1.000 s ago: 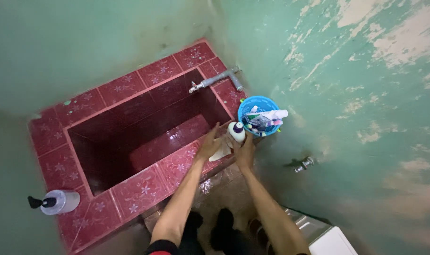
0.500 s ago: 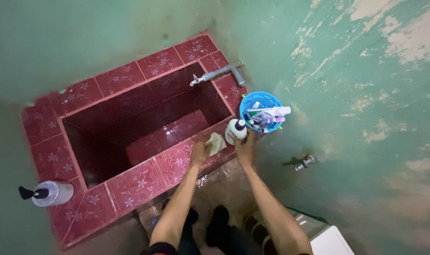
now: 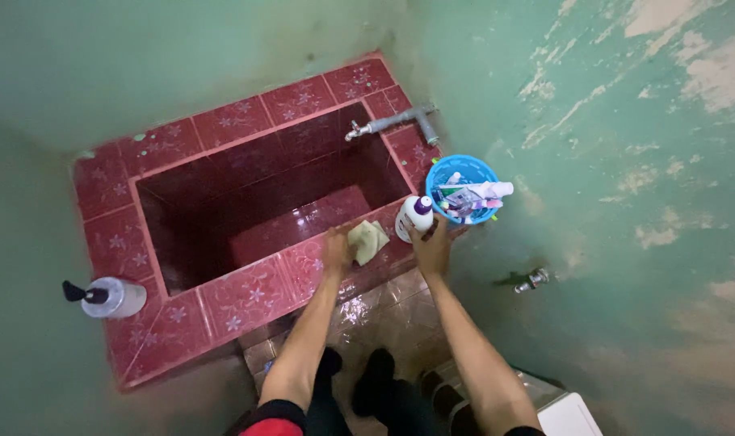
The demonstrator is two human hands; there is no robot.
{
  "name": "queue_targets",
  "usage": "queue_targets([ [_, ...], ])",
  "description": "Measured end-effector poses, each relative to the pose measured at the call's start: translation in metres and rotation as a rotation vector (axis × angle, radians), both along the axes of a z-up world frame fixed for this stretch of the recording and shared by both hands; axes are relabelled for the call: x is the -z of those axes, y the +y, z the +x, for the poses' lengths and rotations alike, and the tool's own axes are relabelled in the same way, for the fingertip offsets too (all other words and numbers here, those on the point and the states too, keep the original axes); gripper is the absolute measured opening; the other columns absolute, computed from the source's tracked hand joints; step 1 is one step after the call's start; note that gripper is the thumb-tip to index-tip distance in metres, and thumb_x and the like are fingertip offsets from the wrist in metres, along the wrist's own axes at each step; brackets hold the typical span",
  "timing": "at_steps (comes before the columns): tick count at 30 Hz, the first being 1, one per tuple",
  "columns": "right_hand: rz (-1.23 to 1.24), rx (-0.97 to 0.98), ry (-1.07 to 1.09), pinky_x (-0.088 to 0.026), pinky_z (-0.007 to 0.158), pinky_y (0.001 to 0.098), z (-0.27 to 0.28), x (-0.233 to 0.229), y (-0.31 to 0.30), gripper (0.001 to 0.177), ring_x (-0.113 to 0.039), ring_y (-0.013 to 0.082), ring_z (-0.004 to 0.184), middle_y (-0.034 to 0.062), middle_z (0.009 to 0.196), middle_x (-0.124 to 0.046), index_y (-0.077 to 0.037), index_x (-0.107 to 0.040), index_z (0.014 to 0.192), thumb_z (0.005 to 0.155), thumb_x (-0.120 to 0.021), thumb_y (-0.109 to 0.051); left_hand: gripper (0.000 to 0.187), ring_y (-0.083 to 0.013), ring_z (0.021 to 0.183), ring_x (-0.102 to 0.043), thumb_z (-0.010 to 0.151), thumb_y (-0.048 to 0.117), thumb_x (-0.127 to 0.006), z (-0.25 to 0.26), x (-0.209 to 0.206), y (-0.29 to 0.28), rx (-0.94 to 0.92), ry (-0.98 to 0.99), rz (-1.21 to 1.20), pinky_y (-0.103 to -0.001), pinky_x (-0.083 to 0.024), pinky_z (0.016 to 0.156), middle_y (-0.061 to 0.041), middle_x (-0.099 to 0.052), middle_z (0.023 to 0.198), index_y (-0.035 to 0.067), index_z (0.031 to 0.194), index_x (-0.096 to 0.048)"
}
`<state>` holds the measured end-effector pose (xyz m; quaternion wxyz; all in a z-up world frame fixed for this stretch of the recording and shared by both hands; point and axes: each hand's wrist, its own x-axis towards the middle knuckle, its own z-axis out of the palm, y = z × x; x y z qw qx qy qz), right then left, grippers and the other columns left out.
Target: The person unpacks various toiletries from a blue bag and places them on the tiled sink counter. They remove bottles, tubes, and a small brush, arranging them in a row. Finally, they pour liquid from a pouch into a pump bottle and place it with the others.
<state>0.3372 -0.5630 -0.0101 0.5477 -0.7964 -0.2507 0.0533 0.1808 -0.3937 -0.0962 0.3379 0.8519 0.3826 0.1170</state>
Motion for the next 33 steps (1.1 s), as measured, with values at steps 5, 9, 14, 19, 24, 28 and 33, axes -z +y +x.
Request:
queue_targets([
  [5, -0.004, 0.082, 0.074, -0.054, 0.082, 0.0333, -0.024, 0.001, -0.011, 0.044, -0.066, 0.0211, 0.095, 0.0118, 0.106, -0.067, -0.004, -0.055, 0.123, 0.088, -0.079, -0.018, 0.041, -0.0423, 0.114, -0.058, 0.082, 0.019, -0.077, -0.027, -0.019, 0.002, 0.015, 0.075, 0.062, -0.051, -0.048, 0.098, -0.024, -0.062, 0.12, 0.004, 0.118, -0.066],
  [9, -0.127, 0.045, -0.267, -0.049, 0.092, 0.0413, -0.056, 0.003, -0.029, 0.038, -0.061, 0.0321, 0.104, 0.0167, 0.109, -0.061, -0.003, -0.059, 0.12, 0.088, -0.077, -0.012, 0.037, -0.0452, 0.119, -0.055, 0.092, 0.022, -0.074, -0.066, -0.057, -0.005, -0.032, -0.052, 0.169, -0.053, -0.046, 0.101, -0.026, -0.056, 0.128, 0.002, 0.12, -0.062],
  [14, -0.131, -0.268, -0.365, -0.044, 0.101, 0.0482, -0.102, -0.024, -0.009, 0.045, -0.057, 0.0384, 0.117, 0.0193, 0.122, -0.062, -0.001, -0.058, 0.128, 0.088, -0.074, -0.014, 0.05, -0.0437, 0.126, -0.049, 0.081, 0.021, -0.075, -0.128, -0.103, -0.016, -0.183, -0.104, 0.316, -0.058, -0.04, 0.098, -0.024, -0.051, 0.137, 0.001, 0.125, -0.061],
  [19, -0.042, -0.553, -0.364, -0.045, 0.108, 0.0461, -0.161, -0.048, 0.056, 0.047, -0.056, 0.0375, 0.125, 0.0189, 0.13, -0.062, -0.002, -0.059, 0.131, 0.09, -0.073, -0.019, 0.044, -0.0386, 0.124, -0.055, 0.091, 0.023, -0.07, -0.212, -0.113, 0.0, -0.449, -0.258, 0.2, -0.049, -0.047, 0.102, -0.02, -0.057, 0.13, 0.003, 0.129, -0.061],
  [24, -0.008, -0.8, -0.232, -0.046, 0.11, 0.0428, -0.235, -0.038, 0.127, 0.057, -0.057, 0.0323, 0.13, 0.018, 0.136, -0.061, -0.003, -0.057, 0.137, 0.09, -0.074, -0.028, 0.038, -0.0406, 0.119, -0.059, 0.094, 0.02, -0.072, -0.316, -0.085, 0.027, -0.766, -0.395, 0.326, -0.048, -0.047, 0.104, -0.022, -0.063, 0.123, 0.001, 0.125, -0.064],
  [28, -0.081, -0.912, -0.286, -0.039, 0.11, 0.0486, -0.294, -0.014, 0.187, 0.069, -0.053, 0.0366, 0.133, 0.0207, 0.141, -0.058, -0.002, -0.053, 0.142, 0.084, -0.081, -0.029, 0.045, -0.0405, 0.119, -0.059, 0.088, 0.021, -0.076, -0.387, -0.06, 0.06, -0.898, -0.302, 0.292, -0.047, -0.048, 0.104, -0.023, -0.062, 0.121, -0.001, 0.123, -0.059],
  [33, -0.086, -1.044, -0.258, -0.038, 0.113, 0.0472, -0.354, 0.024, 0.254, 0.081, -0.049, 0.04, 0.136, 0.0235, 0.144, -0.054, -0.001, -0.049, 0.144, 0.079, -0.086, -0.031, 0.076, -0.0476, 0.126, -0.05, 0.075, 0.017, -0.082, -0.43, -0.042, 0.109, -0.808, -0.367, 0.467, -0.053, -0.04, 0.105, -0.032, -0.054, 0.133, -0.006, 0.139, -0.048],
])
